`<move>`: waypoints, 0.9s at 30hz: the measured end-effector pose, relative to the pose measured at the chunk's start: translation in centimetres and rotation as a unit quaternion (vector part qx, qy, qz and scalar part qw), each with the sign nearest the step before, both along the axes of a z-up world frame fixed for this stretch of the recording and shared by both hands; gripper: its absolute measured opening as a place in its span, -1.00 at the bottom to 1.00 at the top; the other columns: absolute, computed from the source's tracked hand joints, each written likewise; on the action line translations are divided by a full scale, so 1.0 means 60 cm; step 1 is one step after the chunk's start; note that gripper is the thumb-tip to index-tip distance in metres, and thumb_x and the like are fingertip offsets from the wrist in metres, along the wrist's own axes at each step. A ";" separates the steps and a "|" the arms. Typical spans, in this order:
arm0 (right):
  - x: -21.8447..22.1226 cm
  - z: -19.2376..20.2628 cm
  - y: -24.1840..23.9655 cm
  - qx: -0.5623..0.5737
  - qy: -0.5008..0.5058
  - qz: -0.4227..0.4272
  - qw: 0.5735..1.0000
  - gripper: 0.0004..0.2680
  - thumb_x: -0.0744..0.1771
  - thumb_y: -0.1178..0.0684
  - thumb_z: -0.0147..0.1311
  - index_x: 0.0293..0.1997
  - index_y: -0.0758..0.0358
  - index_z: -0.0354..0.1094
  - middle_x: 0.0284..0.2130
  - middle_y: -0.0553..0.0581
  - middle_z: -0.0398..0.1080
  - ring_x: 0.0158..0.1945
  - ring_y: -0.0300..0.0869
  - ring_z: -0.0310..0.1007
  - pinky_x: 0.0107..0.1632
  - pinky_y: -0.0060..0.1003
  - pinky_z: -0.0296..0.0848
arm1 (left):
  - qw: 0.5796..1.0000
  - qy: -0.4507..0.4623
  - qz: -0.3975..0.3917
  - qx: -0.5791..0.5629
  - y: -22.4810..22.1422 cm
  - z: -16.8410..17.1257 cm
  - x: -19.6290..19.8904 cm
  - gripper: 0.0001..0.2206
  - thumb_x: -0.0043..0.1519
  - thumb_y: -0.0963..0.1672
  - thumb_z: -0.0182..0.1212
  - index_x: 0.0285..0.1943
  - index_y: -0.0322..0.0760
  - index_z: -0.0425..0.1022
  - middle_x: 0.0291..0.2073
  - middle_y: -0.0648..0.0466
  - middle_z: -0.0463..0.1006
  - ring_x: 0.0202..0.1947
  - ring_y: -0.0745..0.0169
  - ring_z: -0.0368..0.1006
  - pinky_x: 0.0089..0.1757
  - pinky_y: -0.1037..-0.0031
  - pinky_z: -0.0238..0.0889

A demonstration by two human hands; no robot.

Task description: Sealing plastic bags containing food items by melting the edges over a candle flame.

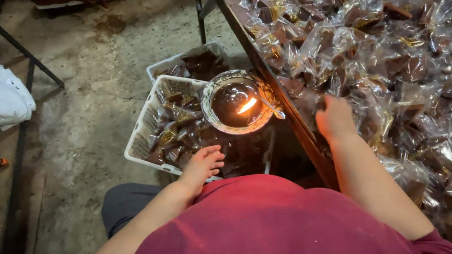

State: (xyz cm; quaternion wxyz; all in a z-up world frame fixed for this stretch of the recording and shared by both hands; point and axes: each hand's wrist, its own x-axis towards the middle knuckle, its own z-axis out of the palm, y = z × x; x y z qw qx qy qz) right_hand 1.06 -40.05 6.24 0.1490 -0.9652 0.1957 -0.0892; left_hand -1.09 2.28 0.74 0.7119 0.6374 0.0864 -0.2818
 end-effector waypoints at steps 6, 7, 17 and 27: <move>-0.017 0.078 0.119 0.330 -0.471 0.142 0.806 -0.74 0.43 0.27 0.03 0.26 0.32 0.09 0.20 0.32 0.00 0.20 0.00 0.20 0.21 -0.14 0.28 | 0.982 -0.163 -0.093 -0.034 -0.026 0.049 -0.019 -0.39 0.24 -0.09 0.37 0.49 -0.09 0.25 0.28 -0.21 0.34 0.23 -0.20 0.32 0.12 0.14 0.28; -0.018 0.068 0.136 0.379 -0.484 0.133 0.777 -0.65 0.43 0.28 0.06 0.39 0.24 0.10 0.52 0.27 -0.19 0.50 -0.06 0.00 0.47 -0.14 0.09 | 0.967 -0.218 -0.116 -0.058 -0.032 0.063 -0.024 -0.24 0.18 -0.16 0.45 0.57 -0.04 0.13 0.45 -0.31 0.10 0.40 -0.46 0.08 0.25 -0.07 0.13; -0.081 0.035 0.308 0.643 0.111 0.119 0.749 -0.51 0.28 0.10 0.31 0.35 0.07 0.17 -0.09 0.39 0.36 -0.14 -0.08 0.52 -0.12 -0.12 0.63 | 0.948 -0.299 -0.071 0.085 -0.046 0.062 -0.016 -0.50 -0.02 -0.08 0.62 0.13 -0.05 0.58 -0.12 0.01 0.67 -0.12 0.17 0.61 -0.14 0.39 0.50; -0.080 0.065 0.297 0.542 0.053 0.184 0.819 -0.33 0.20 0.06 0.43 0.46 -0.01 0.07 -0.04 0.47 0.35 -0.04 0.09 0.53 0.02 -0.12 0.54 | 0.985 -0.159 -0.027 -0.054 -0.037 0.038 -0.013 -0.56 0.17 -0.16 0.45 0.23 -0.20 0.44 -0.03 -0.11 0.62 -0.06 0.15 0.53 -0.05 0.30 0.51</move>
